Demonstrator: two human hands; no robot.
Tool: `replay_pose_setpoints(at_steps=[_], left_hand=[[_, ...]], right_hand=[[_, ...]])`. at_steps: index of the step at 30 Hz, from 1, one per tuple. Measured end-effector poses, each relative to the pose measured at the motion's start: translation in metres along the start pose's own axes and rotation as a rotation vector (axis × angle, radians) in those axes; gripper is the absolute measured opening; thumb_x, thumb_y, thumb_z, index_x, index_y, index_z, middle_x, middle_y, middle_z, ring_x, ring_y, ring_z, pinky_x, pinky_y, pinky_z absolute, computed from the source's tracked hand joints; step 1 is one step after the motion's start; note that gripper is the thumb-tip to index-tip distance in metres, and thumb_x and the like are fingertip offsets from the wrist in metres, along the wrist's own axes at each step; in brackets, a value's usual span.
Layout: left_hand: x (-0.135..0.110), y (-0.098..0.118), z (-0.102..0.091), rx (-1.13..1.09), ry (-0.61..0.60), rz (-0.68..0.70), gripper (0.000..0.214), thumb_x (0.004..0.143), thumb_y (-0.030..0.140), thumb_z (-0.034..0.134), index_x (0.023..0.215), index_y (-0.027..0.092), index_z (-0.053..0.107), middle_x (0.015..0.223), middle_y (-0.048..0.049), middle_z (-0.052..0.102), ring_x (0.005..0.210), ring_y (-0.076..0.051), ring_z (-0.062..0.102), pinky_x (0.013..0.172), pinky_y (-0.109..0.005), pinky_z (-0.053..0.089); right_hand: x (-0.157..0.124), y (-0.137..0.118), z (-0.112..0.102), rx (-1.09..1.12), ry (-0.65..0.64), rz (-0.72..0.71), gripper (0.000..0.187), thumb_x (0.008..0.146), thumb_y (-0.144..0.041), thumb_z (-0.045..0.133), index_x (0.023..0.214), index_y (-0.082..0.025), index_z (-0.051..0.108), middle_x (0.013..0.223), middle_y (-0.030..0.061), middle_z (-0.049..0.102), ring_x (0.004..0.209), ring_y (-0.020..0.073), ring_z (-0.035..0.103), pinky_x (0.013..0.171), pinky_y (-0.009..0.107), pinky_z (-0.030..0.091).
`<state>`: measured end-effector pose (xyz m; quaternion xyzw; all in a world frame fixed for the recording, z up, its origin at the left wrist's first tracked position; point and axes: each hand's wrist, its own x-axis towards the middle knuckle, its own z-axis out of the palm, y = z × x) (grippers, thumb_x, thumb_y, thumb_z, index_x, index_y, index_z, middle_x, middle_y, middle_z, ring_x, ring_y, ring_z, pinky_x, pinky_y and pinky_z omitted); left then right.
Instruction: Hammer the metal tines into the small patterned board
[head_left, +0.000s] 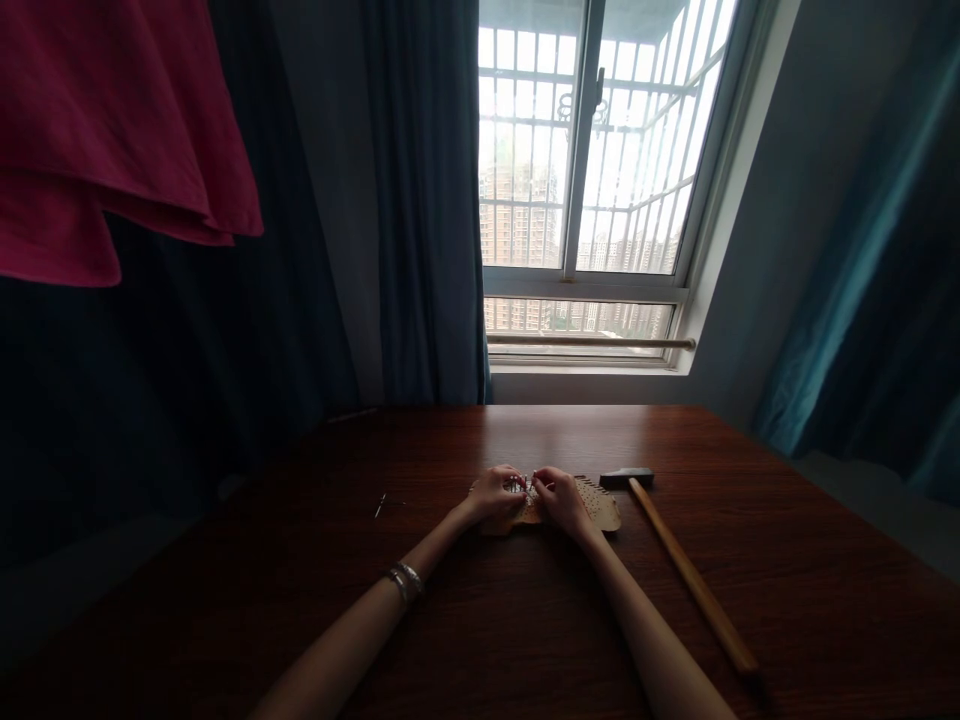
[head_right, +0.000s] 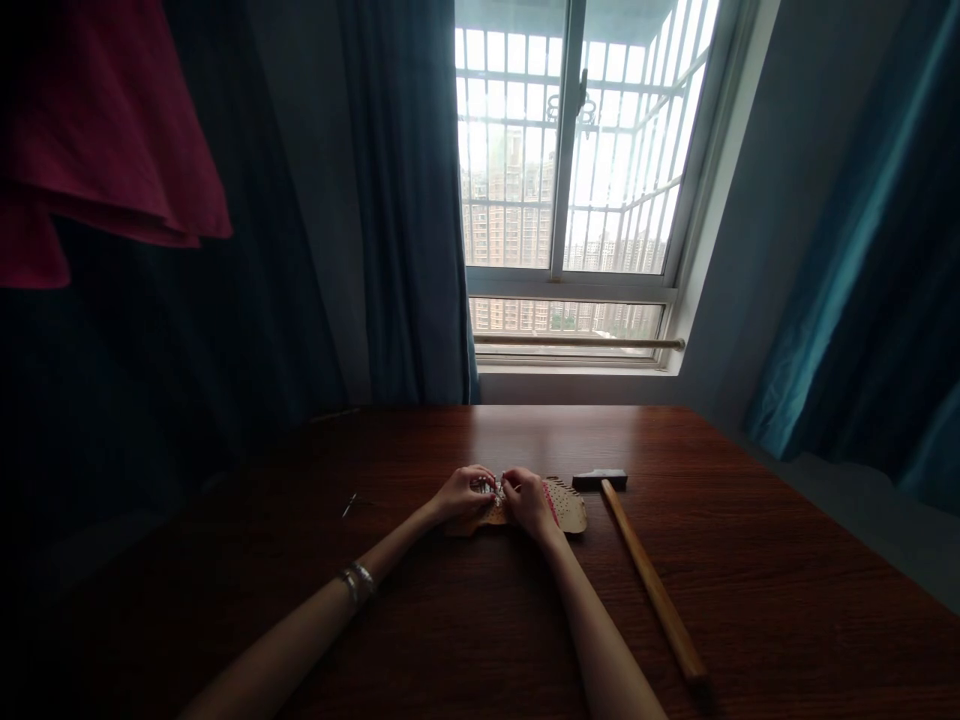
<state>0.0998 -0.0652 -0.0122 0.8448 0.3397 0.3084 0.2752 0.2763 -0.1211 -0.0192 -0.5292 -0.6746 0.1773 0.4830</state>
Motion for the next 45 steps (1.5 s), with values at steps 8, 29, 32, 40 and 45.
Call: replay_pose_setpoints(at_steps=[8,29,32,40,45], left_hand=[[0.003,0.008,0.001,-0.027,0.004,-0.012,0.018,0.065,0.023,0.068,0.081,0.018,0.073,0.096,-0.0045,0.068,0.091,-0.019,0.060,0.083,-0.025,0.045],[0.011,-0.010,0.003,-0.114,-0.090,0.023,0.020,0.071,0.030,0.065,0.082,0.016,0.074,0.090,-0.0037,0.070,0.080,-0.016,0.063,0.078,-0.024,0.046],[0.009,-0.004,0.003,-0.083,-0.062,0.022,0.019,0.071,0.029,0.064,0.082,0.017,0.074,0.090,-0.0033,0.070,0.083,-0.017,0.062,0.079,-0.024,0.046],[0.006,0.009,0.004,-0.027,-0.002,-0.010,0.017,0.069,0.028,0.063,0.077,0.016,0.073,0.085,-0.0033,0.070,0.081,-0.017,0.062,0.075,-0.023,0.046],[0.006,0.010,0.004,-0.031,-0.001,-0.014,0.017,0.070,0.029,0.063,0.077,0.017,0.073,0.085,-0.0031,0.070,0.080,-0.017,0.062,0.075,-0.023,0.046]], right_hand=[[-0.001,-0.002,-0.001,-0.004,-0.013,-0.016,0.021,0.081,-0.024,0.051,0.082,-0.017,0.070,0.081,0.0065,0.071,0.071,0.0168,0.064,0.066,0.025,0.050],[-0.002,0.002,0.001,-0.100,-0.015,-0.053,0.017,0.085,-0.025,0.049,0.082,-0.022,0.065,0.083,0.0045,0.068,0.076,0.0169,0.060,0.072,0.025,0.044],[-0.002,0.002,0.000,-0.108,-0.018,-0.060,0.017,0.086,-0.025,0.048,0.082,-0.022,0.064,0.084,0.0045,0.067,0.076,0.0167,0.060,0.073,0.025,0.044],[-0.004,-0.004,-0.003,-0.121,-0.025,-0.082,0.019,0.086,-0.020,0.046,0.080,-0.022,0.064,0.085,0.0051,0.066,0.077,0.0165,0.059,0.072,0.025,0.045],[-0.003,-0.003,-0.002,-0.130,-0.022,-0.090,0.019,0.085,-0.020,0.046,0.079,-0.022,0.064,0.084,0.0042,0.066,0.075,0.0162,0.060,0.070,0.024,0.044]])
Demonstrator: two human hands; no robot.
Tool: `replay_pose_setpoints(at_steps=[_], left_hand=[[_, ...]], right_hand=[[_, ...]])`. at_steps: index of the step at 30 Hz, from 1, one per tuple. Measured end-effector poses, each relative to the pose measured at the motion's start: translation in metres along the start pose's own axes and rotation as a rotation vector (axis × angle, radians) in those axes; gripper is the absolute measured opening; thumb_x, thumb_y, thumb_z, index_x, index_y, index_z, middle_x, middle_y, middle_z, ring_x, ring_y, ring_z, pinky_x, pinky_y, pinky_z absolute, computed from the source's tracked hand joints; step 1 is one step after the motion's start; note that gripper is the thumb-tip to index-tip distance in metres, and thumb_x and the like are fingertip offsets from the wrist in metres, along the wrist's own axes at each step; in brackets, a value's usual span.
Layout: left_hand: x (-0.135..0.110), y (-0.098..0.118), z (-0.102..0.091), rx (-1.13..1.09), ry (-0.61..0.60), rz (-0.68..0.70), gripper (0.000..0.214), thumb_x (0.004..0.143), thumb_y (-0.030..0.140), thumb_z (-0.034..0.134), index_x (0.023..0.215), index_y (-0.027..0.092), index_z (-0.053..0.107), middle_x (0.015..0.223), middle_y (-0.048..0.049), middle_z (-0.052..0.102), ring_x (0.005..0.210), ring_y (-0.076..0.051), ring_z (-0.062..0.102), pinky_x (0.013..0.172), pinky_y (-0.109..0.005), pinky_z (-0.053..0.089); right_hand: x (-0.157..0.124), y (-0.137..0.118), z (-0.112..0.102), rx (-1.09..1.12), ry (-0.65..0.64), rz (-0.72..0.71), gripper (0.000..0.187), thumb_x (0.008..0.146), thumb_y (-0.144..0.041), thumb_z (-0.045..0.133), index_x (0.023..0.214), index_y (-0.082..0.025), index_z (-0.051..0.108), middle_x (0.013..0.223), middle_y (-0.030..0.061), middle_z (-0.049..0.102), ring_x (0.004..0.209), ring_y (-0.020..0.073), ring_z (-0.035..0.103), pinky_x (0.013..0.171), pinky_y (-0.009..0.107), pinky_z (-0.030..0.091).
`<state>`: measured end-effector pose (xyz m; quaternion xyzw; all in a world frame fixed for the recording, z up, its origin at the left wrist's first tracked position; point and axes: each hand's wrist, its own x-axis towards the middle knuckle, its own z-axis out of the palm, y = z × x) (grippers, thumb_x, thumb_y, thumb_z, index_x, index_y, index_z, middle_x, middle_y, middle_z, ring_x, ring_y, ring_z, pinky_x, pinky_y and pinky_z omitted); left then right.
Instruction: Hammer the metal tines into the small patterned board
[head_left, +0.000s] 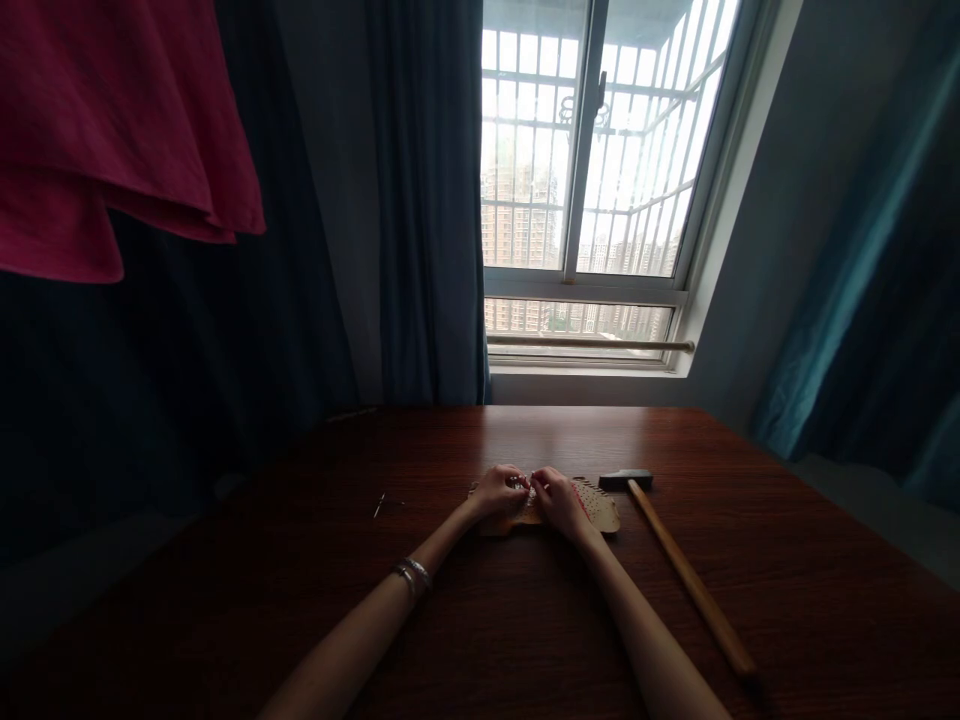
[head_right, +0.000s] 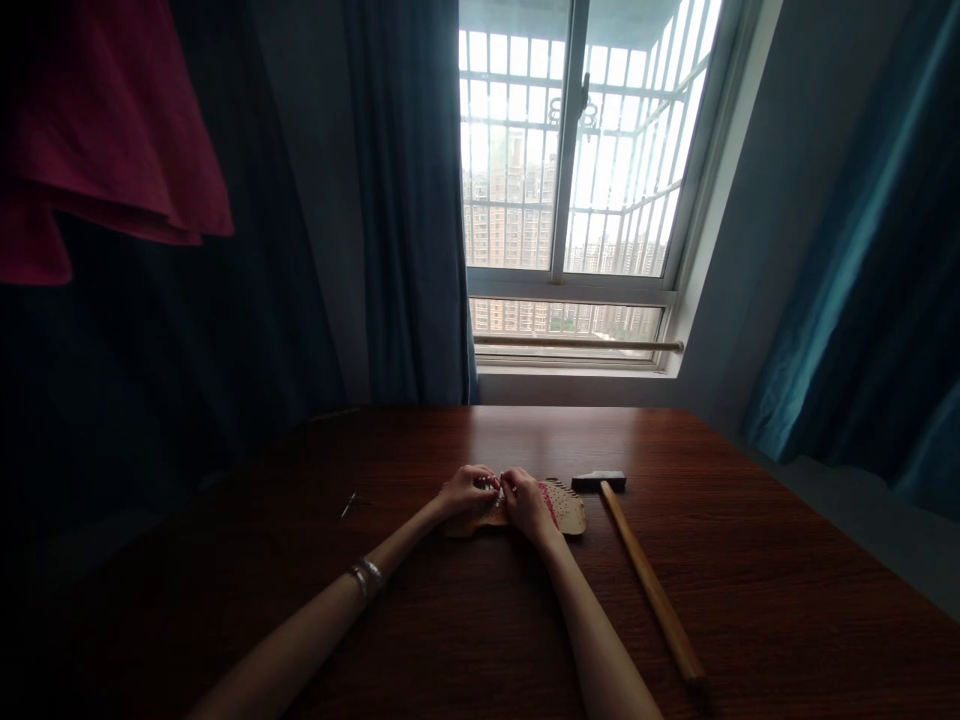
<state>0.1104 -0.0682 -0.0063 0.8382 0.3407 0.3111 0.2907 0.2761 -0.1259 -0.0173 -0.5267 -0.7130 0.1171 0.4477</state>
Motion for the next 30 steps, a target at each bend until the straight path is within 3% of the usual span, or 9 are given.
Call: replay_pose_setpoints(at_steps=[13,23,30], left_hand=[[0.003,-0.027,-0.003,-0.180,-0.123,0.091,0.022,0.072,0.027,0.065,0.088,0.014,0.073,0.097,-0.0061,0.069,0.086,-0.018,0.063,0.079,-0.025,0.047],[0.002,-0.008,0.001,-0.011,-0.012,0.001,0.022,0.070,0.031,0.065,0.081,0.014,0.073,0.085,-0.0043,0.071,0.079,-0.017,0.062,0.071,-0.023,0.045],[0.002,-0.001,0.003,-0.018,0.045,-0.032,0.020,0.069,0.030,0.063,0.073,0.013,0.073,0.074,-0.0035,0.070,0.071,-0.017,0.062,0.066,-0.022,0.044]], right_hand=[[-0.001,0.002,0.000,0.000,-0.017,-0.023,0.018,0.086,-0.023,0.046,0.082,-0.022,0.063,0.084,0.0043,0.065,0.075,0.0156,0.059,0.070,0.024,0.044],[0.000,0.004,0.003,0.003,-0.026,-0.037,0.018,0.085,-0.018,0.046,0.081,-0.020,0.064,0.083,0.0040,0.062,0.073,0.0146,0.057,0.069,0.023,0.044],[0.001,0.005,0.004,0.010,-0.024,-0.020,0.017,0.084,-0.017,0.048,0.079,-0.021,0.064,0.084,0.0039,0.063,0.074,0.0143,0.058,0.069,0.022,0.044]])
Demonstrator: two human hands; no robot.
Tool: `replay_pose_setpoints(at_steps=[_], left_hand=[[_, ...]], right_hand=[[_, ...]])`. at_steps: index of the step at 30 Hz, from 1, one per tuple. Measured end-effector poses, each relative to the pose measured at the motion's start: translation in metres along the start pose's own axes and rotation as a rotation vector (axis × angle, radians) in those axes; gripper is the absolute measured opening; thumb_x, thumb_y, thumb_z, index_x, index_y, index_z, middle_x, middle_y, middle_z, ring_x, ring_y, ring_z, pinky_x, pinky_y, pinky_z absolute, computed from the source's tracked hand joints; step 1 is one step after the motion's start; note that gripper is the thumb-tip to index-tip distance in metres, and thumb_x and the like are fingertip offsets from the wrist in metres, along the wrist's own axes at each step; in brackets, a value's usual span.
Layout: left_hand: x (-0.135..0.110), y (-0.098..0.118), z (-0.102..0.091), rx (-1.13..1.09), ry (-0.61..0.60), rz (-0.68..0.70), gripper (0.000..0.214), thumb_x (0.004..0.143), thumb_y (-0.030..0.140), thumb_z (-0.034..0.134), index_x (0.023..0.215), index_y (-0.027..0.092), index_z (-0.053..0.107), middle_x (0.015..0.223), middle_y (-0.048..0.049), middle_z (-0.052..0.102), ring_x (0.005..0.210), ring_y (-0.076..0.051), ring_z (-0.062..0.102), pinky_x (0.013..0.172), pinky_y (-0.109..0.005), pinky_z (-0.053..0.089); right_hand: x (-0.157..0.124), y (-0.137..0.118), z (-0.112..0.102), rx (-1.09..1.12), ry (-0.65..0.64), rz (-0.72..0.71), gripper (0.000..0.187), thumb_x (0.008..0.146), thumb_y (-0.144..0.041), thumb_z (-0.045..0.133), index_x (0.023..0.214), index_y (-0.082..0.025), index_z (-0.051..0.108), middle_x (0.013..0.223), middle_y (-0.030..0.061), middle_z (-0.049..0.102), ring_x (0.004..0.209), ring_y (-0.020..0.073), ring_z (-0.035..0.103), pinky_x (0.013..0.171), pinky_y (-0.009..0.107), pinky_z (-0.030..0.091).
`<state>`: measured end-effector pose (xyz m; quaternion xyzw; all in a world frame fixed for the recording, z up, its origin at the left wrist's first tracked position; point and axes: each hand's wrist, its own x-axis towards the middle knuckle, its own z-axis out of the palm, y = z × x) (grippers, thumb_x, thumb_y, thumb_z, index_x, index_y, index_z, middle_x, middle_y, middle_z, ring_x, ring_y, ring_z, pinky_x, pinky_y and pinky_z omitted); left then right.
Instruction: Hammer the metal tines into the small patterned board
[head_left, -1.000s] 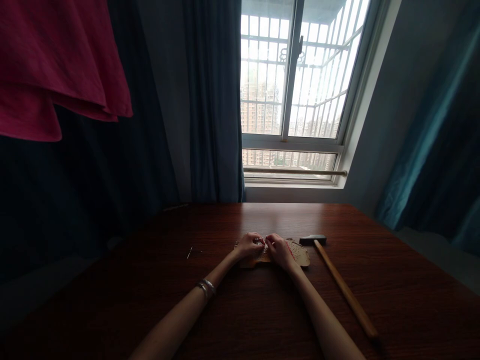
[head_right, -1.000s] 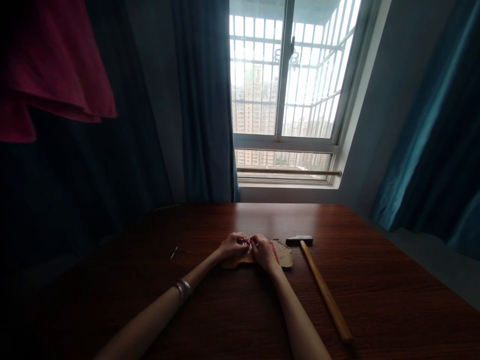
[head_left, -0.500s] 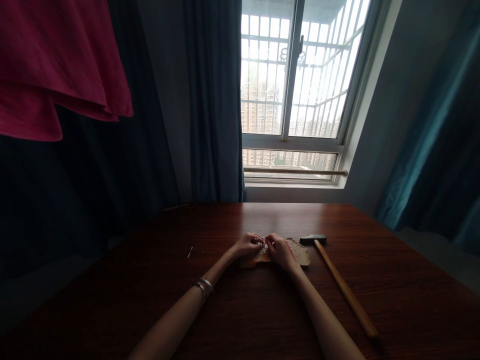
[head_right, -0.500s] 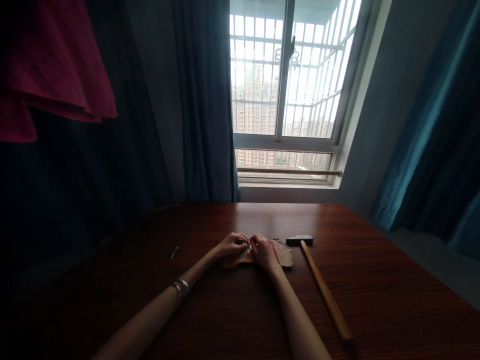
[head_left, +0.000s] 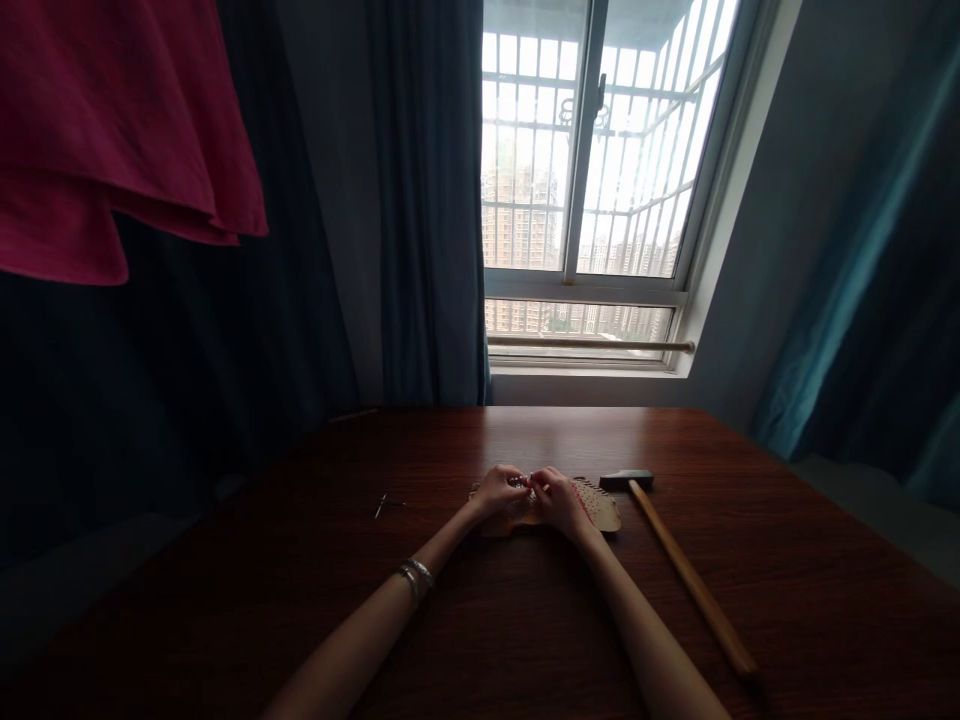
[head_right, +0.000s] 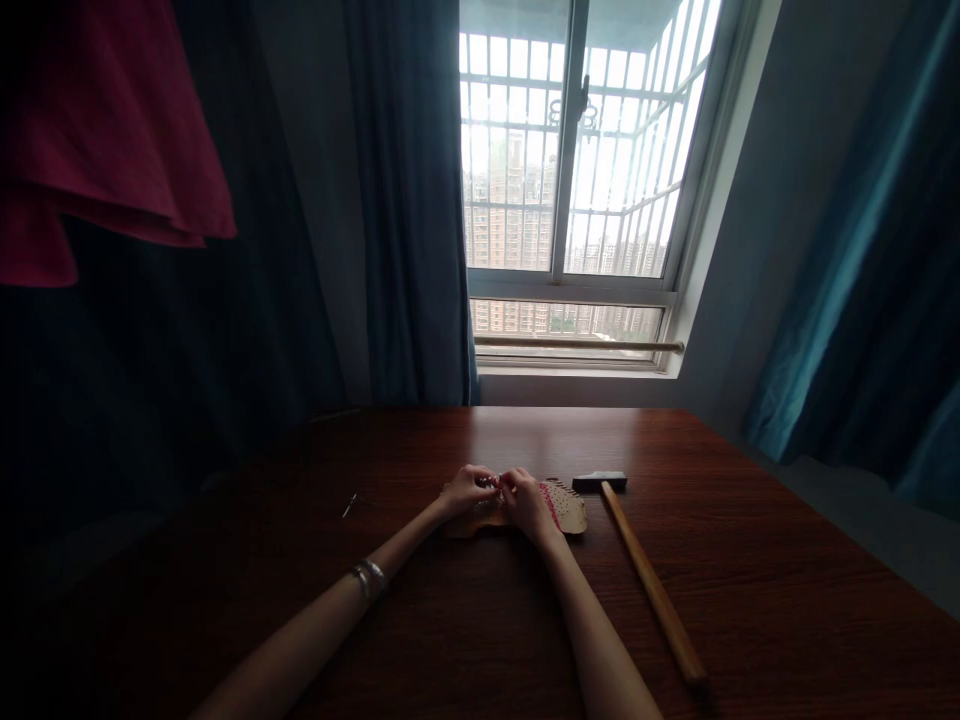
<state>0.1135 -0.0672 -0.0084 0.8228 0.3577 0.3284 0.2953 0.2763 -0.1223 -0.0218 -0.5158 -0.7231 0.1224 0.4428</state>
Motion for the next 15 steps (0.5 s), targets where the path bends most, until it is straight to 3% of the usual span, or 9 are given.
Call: replay_pose_setpoints(at_steps=[15], left_hand=[[0.0014,-0.0047,0.0009,-0.117,-0.035,-0.014,0.024,0.068,0.035,0.069,0.074,0.013,0.074,0.079,-0.0058,0.071,0.073,-0.018,0.062,0.067,-0.024,0.045]], right_hand=[[0.0002,0.0013,0.0002,0.043,0.012,0.039,0.016,0.084,-0.022,0.051,0.080,-0.020,0.067,0.084,0.0039,0.065,0.072,0.0139,0.060,0.068,0.023,0.047]])
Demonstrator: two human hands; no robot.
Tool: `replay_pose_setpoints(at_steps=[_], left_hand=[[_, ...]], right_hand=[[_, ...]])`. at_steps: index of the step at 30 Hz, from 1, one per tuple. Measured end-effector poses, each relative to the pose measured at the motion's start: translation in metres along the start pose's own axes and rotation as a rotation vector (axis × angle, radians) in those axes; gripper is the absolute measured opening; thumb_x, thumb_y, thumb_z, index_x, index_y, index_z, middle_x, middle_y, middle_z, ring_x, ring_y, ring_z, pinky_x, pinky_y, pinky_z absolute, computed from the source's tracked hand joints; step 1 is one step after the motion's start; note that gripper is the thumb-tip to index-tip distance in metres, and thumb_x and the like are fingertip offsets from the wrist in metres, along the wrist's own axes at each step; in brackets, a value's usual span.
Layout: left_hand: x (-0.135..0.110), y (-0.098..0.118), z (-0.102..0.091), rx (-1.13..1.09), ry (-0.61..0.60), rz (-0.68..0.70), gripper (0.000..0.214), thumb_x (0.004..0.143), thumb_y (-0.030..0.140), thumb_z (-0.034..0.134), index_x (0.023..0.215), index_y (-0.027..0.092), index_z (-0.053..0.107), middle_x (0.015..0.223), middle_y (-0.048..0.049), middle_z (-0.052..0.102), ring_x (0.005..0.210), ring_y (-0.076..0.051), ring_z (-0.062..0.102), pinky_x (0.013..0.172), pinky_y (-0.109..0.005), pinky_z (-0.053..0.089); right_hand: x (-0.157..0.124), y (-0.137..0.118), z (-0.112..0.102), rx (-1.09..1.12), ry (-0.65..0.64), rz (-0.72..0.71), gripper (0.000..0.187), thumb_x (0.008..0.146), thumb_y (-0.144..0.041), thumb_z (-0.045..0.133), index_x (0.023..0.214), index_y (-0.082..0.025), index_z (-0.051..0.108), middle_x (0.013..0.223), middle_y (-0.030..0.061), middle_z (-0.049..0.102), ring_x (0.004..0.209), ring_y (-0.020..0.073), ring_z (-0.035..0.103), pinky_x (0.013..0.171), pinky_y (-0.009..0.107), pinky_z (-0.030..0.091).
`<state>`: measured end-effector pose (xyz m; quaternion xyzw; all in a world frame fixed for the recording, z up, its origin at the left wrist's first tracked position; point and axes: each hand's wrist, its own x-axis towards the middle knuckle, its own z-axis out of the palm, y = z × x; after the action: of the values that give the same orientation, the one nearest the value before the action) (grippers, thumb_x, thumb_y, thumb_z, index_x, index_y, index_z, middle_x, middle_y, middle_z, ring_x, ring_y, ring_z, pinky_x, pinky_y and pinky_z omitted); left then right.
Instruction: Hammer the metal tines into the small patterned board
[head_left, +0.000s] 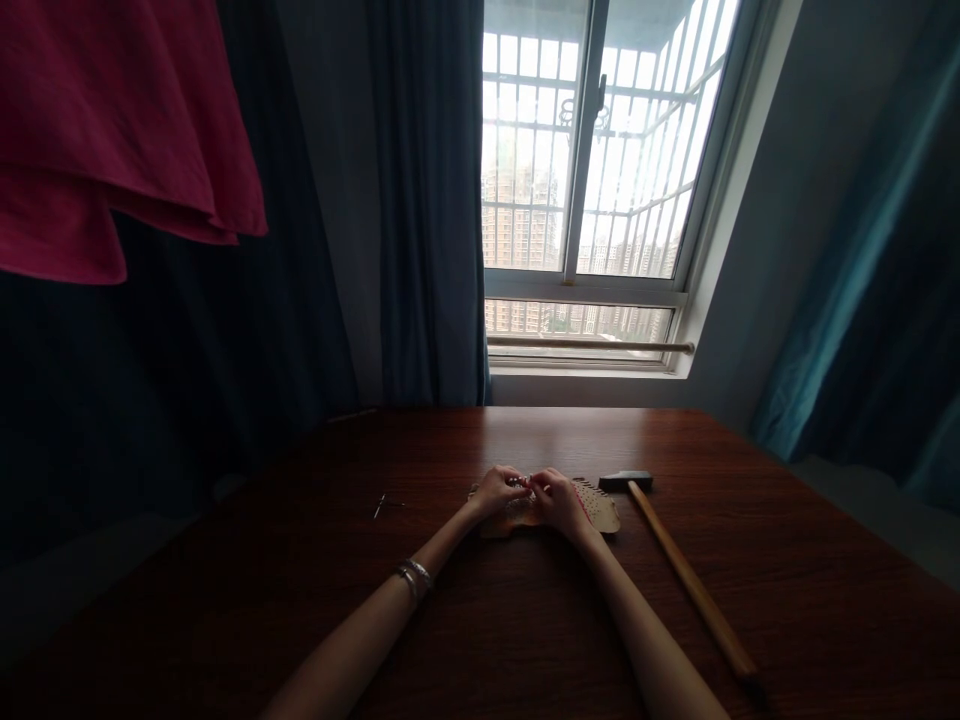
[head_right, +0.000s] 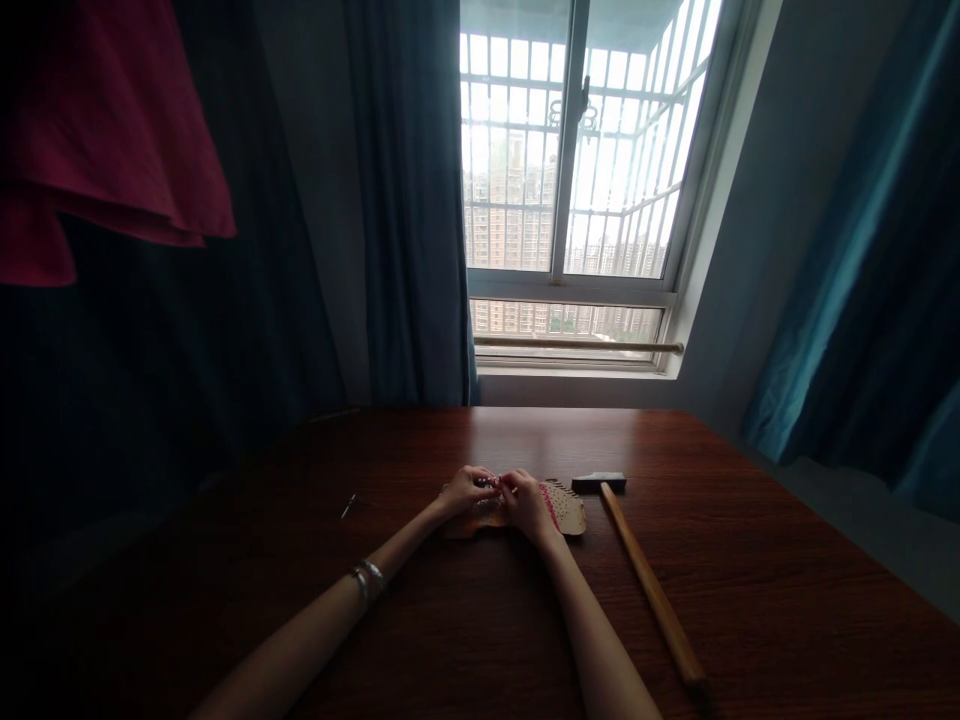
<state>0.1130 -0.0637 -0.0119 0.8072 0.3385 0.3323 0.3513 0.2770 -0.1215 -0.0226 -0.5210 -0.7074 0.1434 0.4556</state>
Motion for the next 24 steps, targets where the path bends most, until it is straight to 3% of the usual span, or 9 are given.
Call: replay_pose_setpoints(at_steps=[7,11,16,20,24], left_hand=[[0.000,-0.005,0.001,-0.007,0.025,-0.003,0.024,0.067,0.035,0.070,0.076,0.014,0.074,0.081,-0.0062,0.071,0.075,-0.018,0.062,0.071,-0.026,0.046],[0.000,-0.004,0.001,0.004,0.007,0.002,0.024,0.067,0.035,0.069,0.076,0.014,0.074,0.083,-0.0066,0.071,0.075,-0.018,0.062,0.072,-0.026,0.046],[-0.001,-0.002,0.000,0.038,0.011,-0.032,0.025,0.065,0.037,0.070,0.074,0.014,0.074,0.083,-0.0065,0.071,0.078,-0.019,0.062,0.071,-0.025,0.046],[0.000,-0.005,0.000,0.032,0.008,-0.017,0.027,0.065,0.038,0.070,0.075,0.014,0.074,0.084,-0.0066,0.071,0.078,-0.019,0.062,0.073,-0.025,0.046],[0.001,-0.009,0.001,0.052,0.007,-0.026,0.028,0.066,0.039,0.069,0.076,0.014,0.074,0.084,-0.0064,0.071,0.077,-0.019,0.062,0.074,-0.026,0.046]], right_hand=[[0.000,-0.005,-0.004,0.015,0.014,0.015,0.017,0.082,-0.025,0.053,0.080,-0.020,0.069,0.084,0.0046,0.067,0.071,0.0145,0.063,0.065,0.024,0.050],[0.002,-0.003,-0.021,-0.010,0.069,0.056,0.023,0.081,-0.028,0.052,0.095,-0.017,0.068,0.089,0.0068,0.068,0.075,0.0162,0.064,0.065,0.025,0.052],[-0.005,0.003,-0.069,-0.105,0.161,0.148,0.031,0.083,-0.025,0.046,0.106,-0.014,0.063,0.090,0.0084,0.067,0.079,0.0176,0.064,0.070,0.028,0.051],[-0.025,0.016,-0.115,-0.232,0.209,0.249,0.030,0.077,-0.022,0.050,0.100,-0.011,0.066,0.089,0.0123,0.065,0.077,0.0211,0.062,0.078,0.034,0.047],[-0.054,0.029,-0.147,-0.550,0.189,0.495,0.033,0.080,-0.027,0.050,0.105,-0.012,0.065,0.098,0.0165,0.064,0.089,0.0251,0.061,0.080,0.033,0.044]])
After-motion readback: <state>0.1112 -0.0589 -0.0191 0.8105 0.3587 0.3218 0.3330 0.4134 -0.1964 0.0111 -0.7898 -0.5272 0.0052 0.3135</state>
